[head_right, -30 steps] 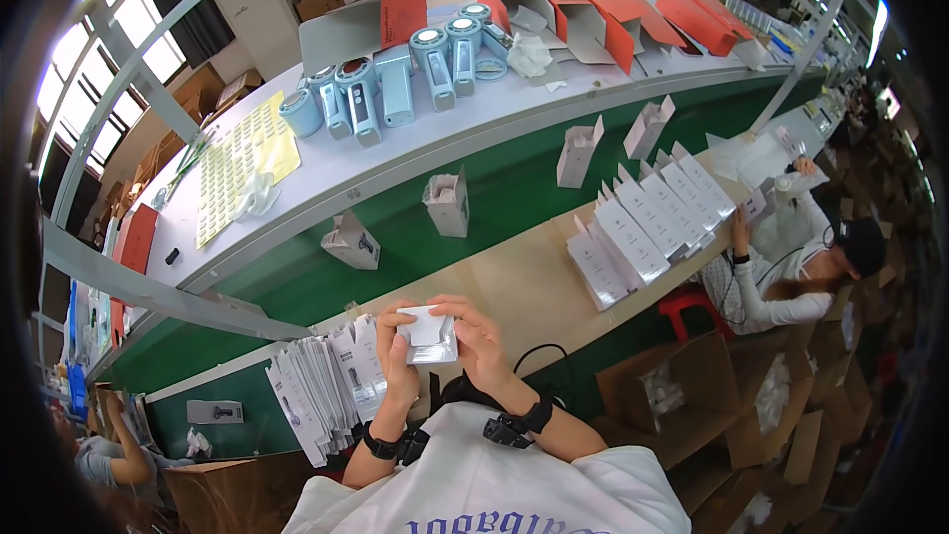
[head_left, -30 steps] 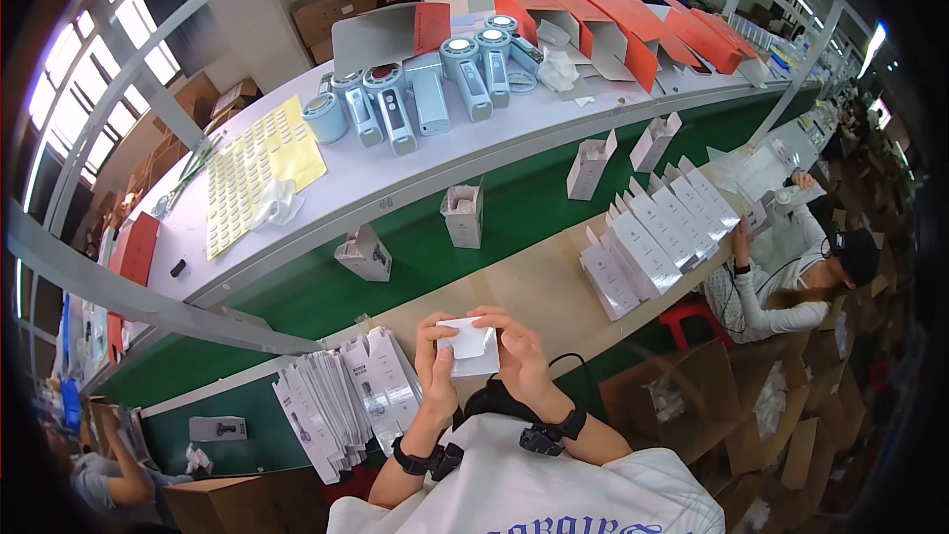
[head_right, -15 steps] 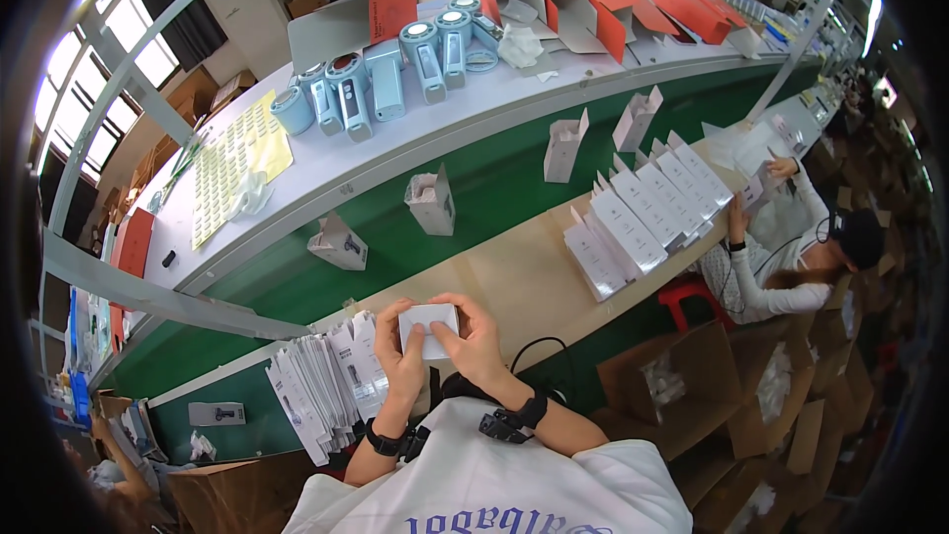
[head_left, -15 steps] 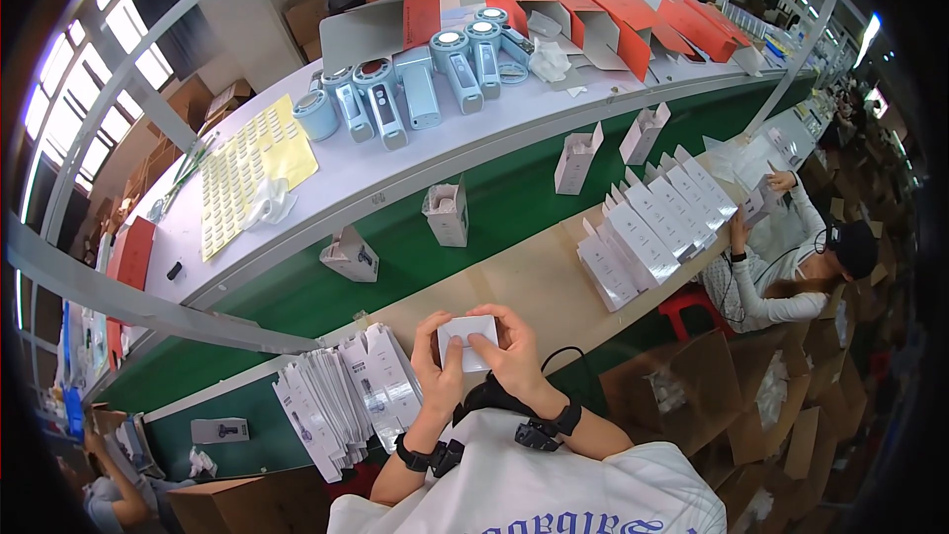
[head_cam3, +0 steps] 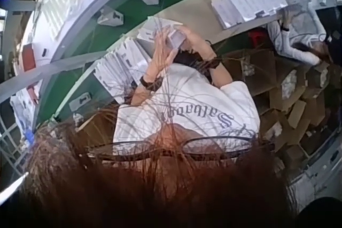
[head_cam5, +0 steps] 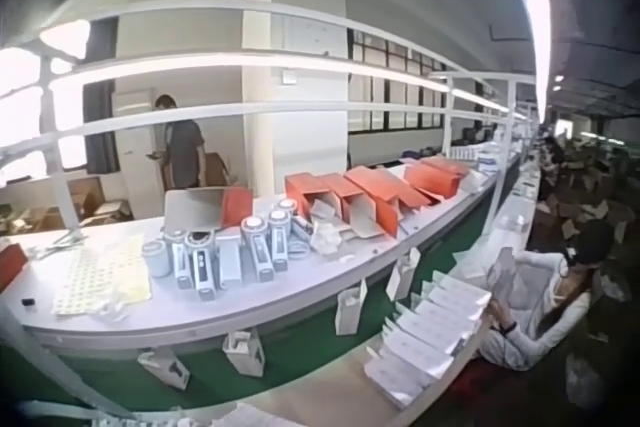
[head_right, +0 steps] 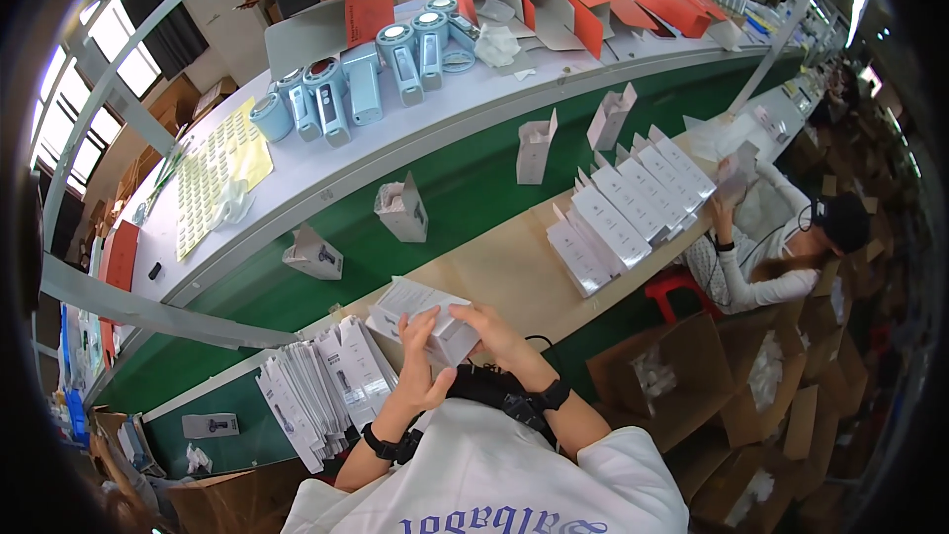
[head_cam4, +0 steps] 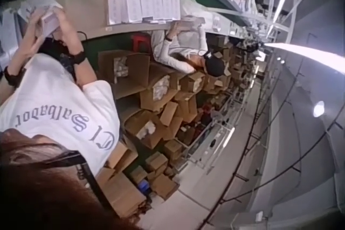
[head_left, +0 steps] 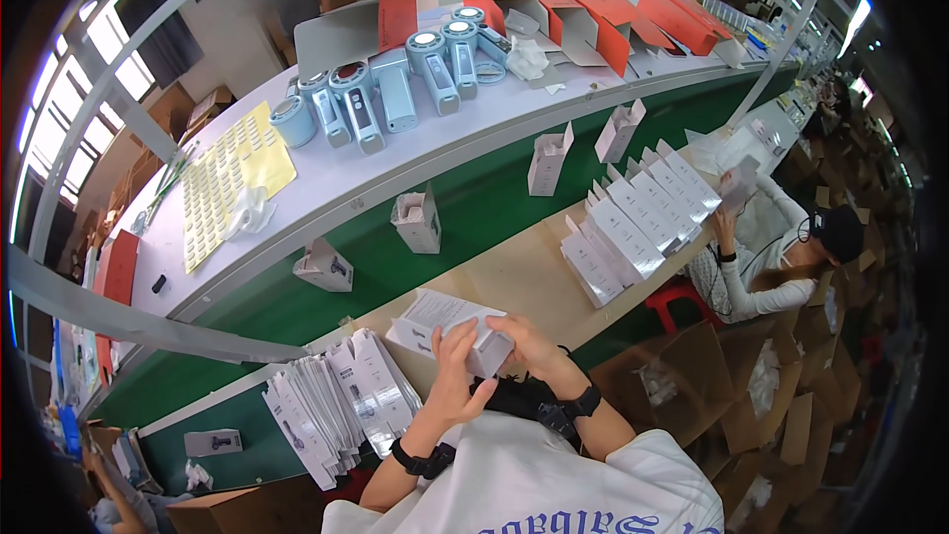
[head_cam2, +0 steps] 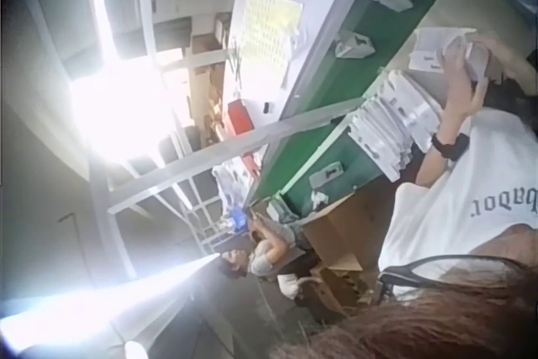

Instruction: The person folds a white cardboard box by hand, inserts a paper divider, and places the assembled box onto a stack. This process is repeated for several boxes throughout the video.

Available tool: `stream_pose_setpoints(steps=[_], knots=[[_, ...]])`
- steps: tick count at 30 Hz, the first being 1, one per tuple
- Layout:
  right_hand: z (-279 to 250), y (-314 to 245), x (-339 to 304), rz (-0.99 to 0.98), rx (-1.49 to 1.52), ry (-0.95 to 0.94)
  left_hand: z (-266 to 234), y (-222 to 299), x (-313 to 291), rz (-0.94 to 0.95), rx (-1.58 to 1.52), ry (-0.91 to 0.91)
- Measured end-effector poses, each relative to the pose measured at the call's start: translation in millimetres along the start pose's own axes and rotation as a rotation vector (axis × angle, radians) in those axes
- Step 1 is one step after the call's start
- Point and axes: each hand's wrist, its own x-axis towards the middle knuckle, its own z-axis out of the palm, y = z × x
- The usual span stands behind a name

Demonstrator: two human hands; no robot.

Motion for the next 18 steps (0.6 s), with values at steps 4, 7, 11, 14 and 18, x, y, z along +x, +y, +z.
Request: stream_pose_setpoints(steps=[4, 7, 11, 14, 18], knots=[[5.9, 5.8, -3.3, -0.063, -0.109, 0.063, 3.7, 7.1, 13.4, -0.139, 0.21, -0.014], [9.3, 4.7, -5.0, -0.184, -0.178, 0.005, 4.5, -5.0, 7.3, -0.126, 0.213, -0.022], [15.0, -9.4, -11.0, -0.26, -0.48, 0.035, -5.0, 1.3, 6.4, -0.122, 0.207, -0.01], [7.1, -16.7, -13.5, 0.05, -0.265, -0.212, -14.3, 0.5, 1.9, -0.228, 0.061, 0.097], [-7.2, -12.5, -1.7, -0.468, -0.22, 0.146, -20.8, -1.6, 1.1, -0.414, -0.122, 0.293]])
